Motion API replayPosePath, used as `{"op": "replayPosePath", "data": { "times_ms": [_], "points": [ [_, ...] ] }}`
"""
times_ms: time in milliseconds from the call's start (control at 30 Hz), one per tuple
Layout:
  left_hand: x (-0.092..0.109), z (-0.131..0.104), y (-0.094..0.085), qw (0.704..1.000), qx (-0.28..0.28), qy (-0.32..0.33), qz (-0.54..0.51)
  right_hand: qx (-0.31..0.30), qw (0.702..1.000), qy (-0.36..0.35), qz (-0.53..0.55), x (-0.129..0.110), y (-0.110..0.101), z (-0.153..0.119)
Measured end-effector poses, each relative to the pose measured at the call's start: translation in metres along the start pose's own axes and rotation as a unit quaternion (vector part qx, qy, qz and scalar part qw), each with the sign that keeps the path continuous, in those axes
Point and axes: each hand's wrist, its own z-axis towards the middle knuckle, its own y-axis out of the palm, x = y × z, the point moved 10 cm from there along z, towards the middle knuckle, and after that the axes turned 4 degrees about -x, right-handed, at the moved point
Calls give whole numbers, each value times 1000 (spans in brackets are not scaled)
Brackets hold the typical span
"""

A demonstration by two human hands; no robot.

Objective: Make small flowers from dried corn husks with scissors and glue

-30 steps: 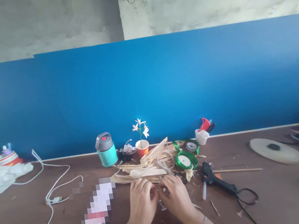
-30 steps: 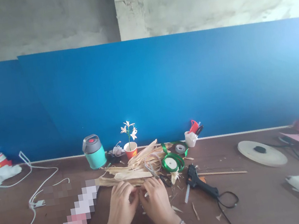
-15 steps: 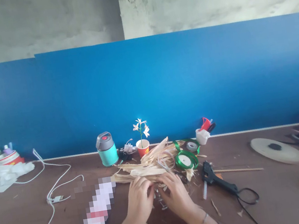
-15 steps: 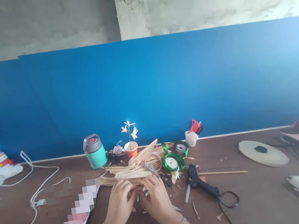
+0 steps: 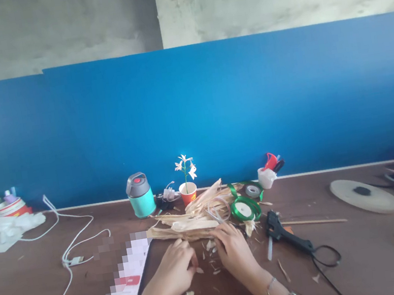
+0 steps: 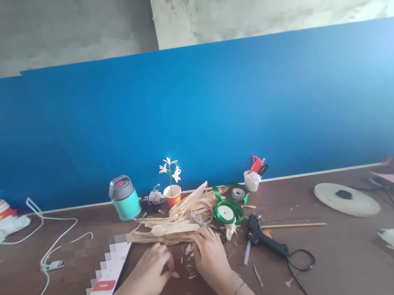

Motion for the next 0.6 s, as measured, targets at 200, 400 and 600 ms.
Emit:
{"op": "replayPosePath", "data": {
  "times_ms": [200, 400, 600],
  "points": [
    [1, 3, 4, 1000, 13, 14, -19, 4, 999, -22, 27, -8, -2, -1],
    [1, 9, -7, 988, 119, 25, -97, -47, 988, -70, 128, -27, 7, -2],
    [2, 9, -9, 972, 182, 41, -142, -37, 984, -29, 169, -13, 12, -1]
  ]
}}
